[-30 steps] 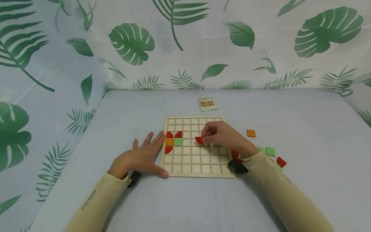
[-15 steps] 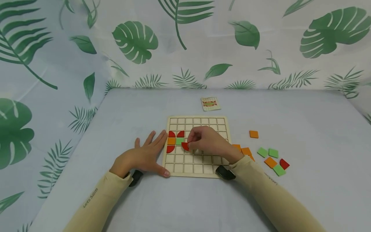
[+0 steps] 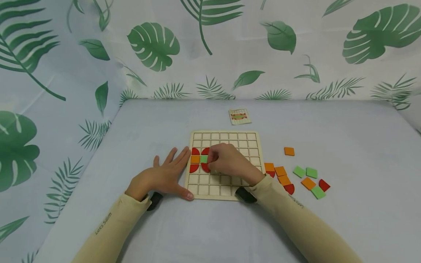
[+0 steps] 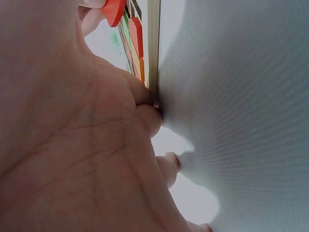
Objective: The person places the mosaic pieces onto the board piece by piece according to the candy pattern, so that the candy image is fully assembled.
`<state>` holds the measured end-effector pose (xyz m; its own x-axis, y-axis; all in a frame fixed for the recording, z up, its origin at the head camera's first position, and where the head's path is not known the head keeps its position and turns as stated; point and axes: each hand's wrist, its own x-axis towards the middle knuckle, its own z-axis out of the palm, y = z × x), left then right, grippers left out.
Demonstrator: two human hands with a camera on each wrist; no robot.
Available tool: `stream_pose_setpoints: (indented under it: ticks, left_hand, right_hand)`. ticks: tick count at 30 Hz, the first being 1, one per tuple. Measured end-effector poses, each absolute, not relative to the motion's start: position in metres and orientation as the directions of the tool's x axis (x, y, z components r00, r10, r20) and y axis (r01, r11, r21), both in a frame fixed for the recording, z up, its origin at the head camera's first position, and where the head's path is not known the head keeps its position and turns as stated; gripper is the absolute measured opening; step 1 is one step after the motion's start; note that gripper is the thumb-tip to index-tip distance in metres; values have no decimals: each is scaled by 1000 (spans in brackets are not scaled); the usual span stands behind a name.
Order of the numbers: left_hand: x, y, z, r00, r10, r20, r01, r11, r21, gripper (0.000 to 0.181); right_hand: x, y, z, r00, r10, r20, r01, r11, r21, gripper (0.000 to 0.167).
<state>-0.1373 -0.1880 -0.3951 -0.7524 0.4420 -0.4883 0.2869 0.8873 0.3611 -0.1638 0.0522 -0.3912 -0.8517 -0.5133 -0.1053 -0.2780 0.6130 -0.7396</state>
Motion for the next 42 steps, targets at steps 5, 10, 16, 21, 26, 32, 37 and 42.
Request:
stream_pose_setpoints:
  ticks: [5,10,16,21,26,32,37,42]
  left_hand:
    - [-138,-187,-396,-752,443,-488,287,886,363,142]
    - [-138,-186,-395,-752,441,-491,287,888,358,142]
    - [-138,-186,-394,-753,438,-491,283,890,358,142]
    - [-138,-186,-392,-756,433,-492,280,892,355,142]
    - [-138,-185,-392,-757,432,-491,278,892,357,141]
    - [-137,-186,-392,-759,426,-493,267,893,361,141]
    - [-137,-186,-393,-761,421,-495,258,895,364,142]
    - [-136,-185,-394,-759,428,-491,263,891,371,141]
  right_hand:
    - [-164,51,-387,-835,-537,-121,-305,634,-711,13]
    - [-165,51,-387,-829,-544,-131,-308,638,-706,13]
    - [-162,48,-388,-838,-529,-134,-316,671,-671,14]
    - [-161,44,-390,-855,-498,-148,-302,708,-638,14]
    - [-161,45,-391,-854,-500,-143,-301,699,-648,10]
    - [-165,58,-387,-823,-558,-109,-331,627,-705,9]
    - [-173,77,-379,-828,-549,-111,-301,604,-738,6]
    - [-183,105,-369,-847,-525,-88,-280,580,-765,11]
